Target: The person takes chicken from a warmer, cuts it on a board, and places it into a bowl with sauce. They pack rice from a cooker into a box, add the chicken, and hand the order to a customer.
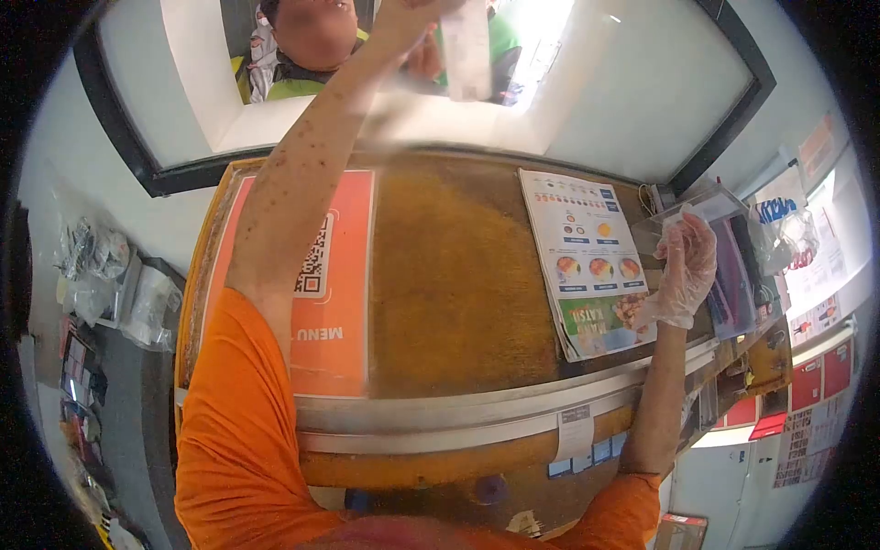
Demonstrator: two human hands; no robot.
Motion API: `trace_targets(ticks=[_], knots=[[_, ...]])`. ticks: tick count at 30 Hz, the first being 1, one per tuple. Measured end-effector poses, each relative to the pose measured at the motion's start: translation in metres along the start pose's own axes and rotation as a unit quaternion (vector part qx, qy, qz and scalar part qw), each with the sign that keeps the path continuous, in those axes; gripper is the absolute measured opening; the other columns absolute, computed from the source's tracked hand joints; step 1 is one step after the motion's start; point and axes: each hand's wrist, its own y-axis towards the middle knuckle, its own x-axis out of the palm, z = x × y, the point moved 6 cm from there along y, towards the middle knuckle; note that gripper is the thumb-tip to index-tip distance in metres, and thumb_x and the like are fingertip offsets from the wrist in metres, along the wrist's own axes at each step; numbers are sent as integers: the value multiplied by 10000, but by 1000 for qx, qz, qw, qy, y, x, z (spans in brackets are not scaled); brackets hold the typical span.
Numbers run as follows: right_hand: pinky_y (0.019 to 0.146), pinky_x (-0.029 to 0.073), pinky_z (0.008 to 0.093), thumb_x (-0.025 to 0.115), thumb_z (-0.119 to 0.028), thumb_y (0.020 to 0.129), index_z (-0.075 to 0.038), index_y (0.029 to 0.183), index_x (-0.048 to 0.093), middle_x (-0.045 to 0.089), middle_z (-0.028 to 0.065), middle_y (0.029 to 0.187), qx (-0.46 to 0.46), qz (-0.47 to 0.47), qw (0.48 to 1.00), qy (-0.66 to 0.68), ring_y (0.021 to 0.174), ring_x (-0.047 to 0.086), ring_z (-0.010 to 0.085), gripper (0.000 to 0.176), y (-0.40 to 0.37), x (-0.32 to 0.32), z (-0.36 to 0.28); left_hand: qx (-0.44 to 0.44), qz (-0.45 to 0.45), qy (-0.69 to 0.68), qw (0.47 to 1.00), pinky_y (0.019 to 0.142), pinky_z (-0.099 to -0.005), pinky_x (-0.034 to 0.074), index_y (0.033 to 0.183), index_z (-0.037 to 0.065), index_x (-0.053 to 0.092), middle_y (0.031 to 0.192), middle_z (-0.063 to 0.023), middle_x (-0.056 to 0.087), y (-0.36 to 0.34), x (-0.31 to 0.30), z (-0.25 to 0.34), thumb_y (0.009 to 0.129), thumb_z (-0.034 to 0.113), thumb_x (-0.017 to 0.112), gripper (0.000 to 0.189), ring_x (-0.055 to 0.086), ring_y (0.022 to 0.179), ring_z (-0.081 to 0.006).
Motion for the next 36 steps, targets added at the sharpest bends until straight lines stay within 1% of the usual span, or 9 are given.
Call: trace_targets(ticks=[15,22,24,25,26,27,28,30,36], knots=[[585,401,198,627,-34,885,-26,1118,580,565,-3,837,9,-12,1000,5,669,485,63,238,-2,2,-1,18,-5,-27,999,660,-242,465,1044,-54,670,865,-54,679,2,4,-4,853,157,693,285,612,749,-106],[658,452,231,631,-185,910,-26,1128,574,581,14,930,59,44,997,-36,769,524,82,276,3,-15,14,-6,-61,-33,998,706,-259,477,1108,-20,628,936,-74,670,12,6,-21,858,168,693,319,621,812,-132],[743,492,273,608,-189,916,-57,1150,576,590,14,1048,96,75,992,-15,902,561,125,270,6,-29,25,-35,-93,-74,992,765,-292,477,1178,-28,536,1020,-99,634,19,11,-31,864,153,683,391,611,886,-160],[663,457,253,601,-215,924,-57,1122,580,593,-20,891,77,101,989,71,738,534,73,254,7,-33,27,-50,-109,-91,989,794,-309,477,1214,-32,490,1062,-111,616,21,16,-32,867,146,679,432,606,923,-174],[657,487,327,562,-311,933,-78,1116,596,645,33,895,120,46,962,241,726,597,155,298,21,-64,84,-59,-124,-100,985,823,-325,477,1249,-35,444,1104,-123,598,22,20,-33,870,138,674,476,601,960,-188],[659,481,238,539,-202,951,-75,1176,557,600,28,927,26,100,991,-81,764,550,94,259,12,-42,22,-52,-132,-101,985,853,-342,477,1284,-39,398,1146,-136,580,22,25,-29,873,131,669,520,596,997,-202],[547,440,237,537,-174,953,-51,1078,584,570,2,815,12,128,988,-84,648,504,85,181,12,-39,5,-44,-134,-97,985,882,-359,477,1320,-43,353,1188,-148,562,21,29,-24,876,124,664,567,591,1034,-216],[568,444,250,524,-182,958,-50,1083,580,583,25,801,-107,151,980,-69,664,519,95,190,23,-46,28,-60,-105,-37,992,877,-333,477,1346,-38,320,1180,-154,565,-17,72,14,876,119,667,605,590,1025,-197],[620,474,326,561,-235,928,-55,1071,578,609,119,731,-98,144,967,-185,643,584,214,230,8,-41,2,-56,-133,111,983,819,-267,474,1363,4,336,1139,-144,582,-165,109,106,877,107,662,594,587,979,-161]])
